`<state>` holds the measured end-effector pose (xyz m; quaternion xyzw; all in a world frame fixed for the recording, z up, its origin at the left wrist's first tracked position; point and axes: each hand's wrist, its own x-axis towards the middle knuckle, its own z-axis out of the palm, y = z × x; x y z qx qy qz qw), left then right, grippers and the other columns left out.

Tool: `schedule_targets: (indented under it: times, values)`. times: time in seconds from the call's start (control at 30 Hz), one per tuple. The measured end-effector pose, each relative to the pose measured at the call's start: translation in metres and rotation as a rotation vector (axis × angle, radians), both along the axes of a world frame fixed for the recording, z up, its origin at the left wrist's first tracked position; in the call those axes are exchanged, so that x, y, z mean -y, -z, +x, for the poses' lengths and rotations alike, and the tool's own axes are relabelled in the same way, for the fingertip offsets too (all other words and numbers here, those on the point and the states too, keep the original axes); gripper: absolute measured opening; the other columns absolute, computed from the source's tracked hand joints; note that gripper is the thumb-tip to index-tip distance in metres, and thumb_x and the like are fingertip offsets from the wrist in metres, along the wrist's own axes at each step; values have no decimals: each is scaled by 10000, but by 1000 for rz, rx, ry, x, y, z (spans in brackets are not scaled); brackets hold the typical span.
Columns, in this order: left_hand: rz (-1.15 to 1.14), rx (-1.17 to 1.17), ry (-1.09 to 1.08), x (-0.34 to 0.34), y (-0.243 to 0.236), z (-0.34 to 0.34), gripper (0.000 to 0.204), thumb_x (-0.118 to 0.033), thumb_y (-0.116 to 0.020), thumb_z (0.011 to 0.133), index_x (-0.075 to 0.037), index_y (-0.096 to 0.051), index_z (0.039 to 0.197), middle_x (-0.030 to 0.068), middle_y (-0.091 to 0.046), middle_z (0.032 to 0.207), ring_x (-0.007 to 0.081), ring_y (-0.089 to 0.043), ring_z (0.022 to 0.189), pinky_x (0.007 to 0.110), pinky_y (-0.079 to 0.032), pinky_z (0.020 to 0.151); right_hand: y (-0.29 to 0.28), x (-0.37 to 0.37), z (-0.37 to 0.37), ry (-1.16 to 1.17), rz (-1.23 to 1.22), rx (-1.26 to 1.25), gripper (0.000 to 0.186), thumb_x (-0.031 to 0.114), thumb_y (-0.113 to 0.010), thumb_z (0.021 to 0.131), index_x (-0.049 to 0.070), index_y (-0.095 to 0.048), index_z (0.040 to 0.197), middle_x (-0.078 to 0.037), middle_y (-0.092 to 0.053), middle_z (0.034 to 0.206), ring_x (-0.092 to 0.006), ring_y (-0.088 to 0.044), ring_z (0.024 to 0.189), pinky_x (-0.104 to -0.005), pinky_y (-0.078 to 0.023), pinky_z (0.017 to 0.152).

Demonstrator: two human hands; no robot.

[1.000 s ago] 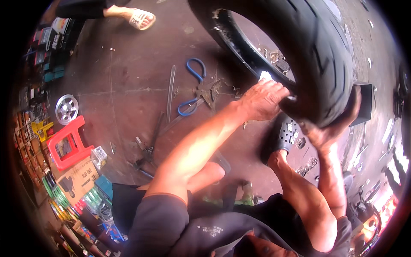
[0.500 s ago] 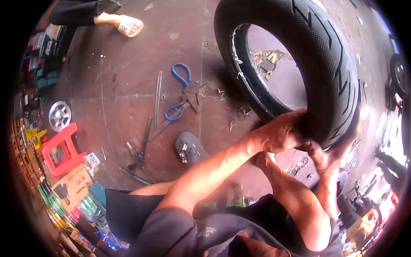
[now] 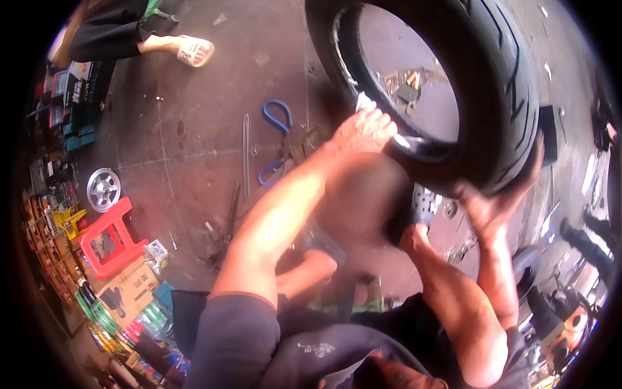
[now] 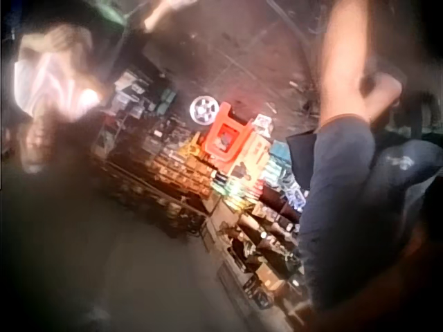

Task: The person removes a tire from a wheel rim using metal levers, then cleans the inside of the rim with a cloth.

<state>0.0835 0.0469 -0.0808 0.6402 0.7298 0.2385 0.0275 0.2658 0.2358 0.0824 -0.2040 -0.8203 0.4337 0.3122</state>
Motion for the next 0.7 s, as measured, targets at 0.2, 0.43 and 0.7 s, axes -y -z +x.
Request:
schedule_targets:
  times: [0.2, 0.43, 0.7]
  values:
    - [-104, 197, -206, -28, -41, 50, 258, -20, -610, 700, -49, -578, 955, 136, -574, 928, 344, -586, 970, 478, -446, 975, -11, -7, 11, -37, -112, 19, 1327, 399, -961, 633, 32, -145, 1613, -210, -425, 1487, -343, -430, 1383, -482, -323, 1168]
    - [323, 930, -442, -82, -97, 154, 440, -77, -693, 726, -52, -486, 1114, 208, -535, 1058, 436, -504, 1058, 519, -394, 927, -62, -28, -4, -271, -82, 71, 1367, 574, -918, 645, -10, -144, 1609, -248, -377, 1560, -390, -432, 1410, -490, -325, 1180]
    - [31, 573, -203, -21, -72, 102, 573, -218, -778, 729, -33, -564, 1227, 195, -583, 1192, 397, -545, 1183, 491, -439, 1025, -37, 5, -5, -173, 129, 254, 1255, 443, -974, 583, -3, -314, 1553, -248, -472, 1457, -366, -485, 1344, -482, -388, 1123]
